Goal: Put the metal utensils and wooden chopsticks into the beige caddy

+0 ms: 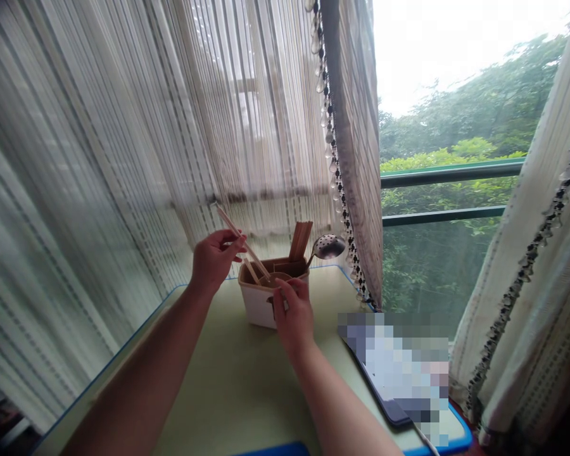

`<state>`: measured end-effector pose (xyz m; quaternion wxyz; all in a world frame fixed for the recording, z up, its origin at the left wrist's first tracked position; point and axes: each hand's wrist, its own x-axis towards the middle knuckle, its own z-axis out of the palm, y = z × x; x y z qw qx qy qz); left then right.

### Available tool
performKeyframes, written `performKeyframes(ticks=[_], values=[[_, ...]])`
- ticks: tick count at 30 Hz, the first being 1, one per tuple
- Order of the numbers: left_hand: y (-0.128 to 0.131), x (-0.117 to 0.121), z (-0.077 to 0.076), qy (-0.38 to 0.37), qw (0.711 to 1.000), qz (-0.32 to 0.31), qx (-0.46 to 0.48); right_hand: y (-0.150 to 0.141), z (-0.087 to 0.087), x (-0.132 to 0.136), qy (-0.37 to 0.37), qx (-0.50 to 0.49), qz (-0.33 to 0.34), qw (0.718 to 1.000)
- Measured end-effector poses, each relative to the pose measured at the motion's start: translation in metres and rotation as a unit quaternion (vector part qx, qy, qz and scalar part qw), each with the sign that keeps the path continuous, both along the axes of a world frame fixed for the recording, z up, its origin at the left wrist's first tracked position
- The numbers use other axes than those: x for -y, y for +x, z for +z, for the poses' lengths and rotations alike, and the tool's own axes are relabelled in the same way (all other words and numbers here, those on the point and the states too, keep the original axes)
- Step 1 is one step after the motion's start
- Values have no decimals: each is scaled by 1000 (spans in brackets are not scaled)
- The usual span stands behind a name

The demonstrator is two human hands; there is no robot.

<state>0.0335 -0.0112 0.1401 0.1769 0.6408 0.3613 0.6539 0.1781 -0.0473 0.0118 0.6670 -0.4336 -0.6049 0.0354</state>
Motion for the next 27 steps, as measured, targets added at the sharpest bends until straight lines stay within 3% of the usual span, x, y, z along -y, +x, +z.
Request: performKeyframes(ticks=[7,12,20,24,27], values=[[-5,-4,-6,25,996,84,-36,1,-1,-1,2,7,-2,1000],[-10,-12,-9,17,995,80,-50,1,-2,-2,2,9,-2,1000],[-17,-17,-9,-8,966,139,-217,1,-5,-5,-11,27,-3,1000],[-15,-16,-9,-4,967,137,-214,1,-5,-5,-7,30,-2,1000],[-14,-16,-9,4,973,103,-206,0,-4,-5,-8,29,-1,1000]])
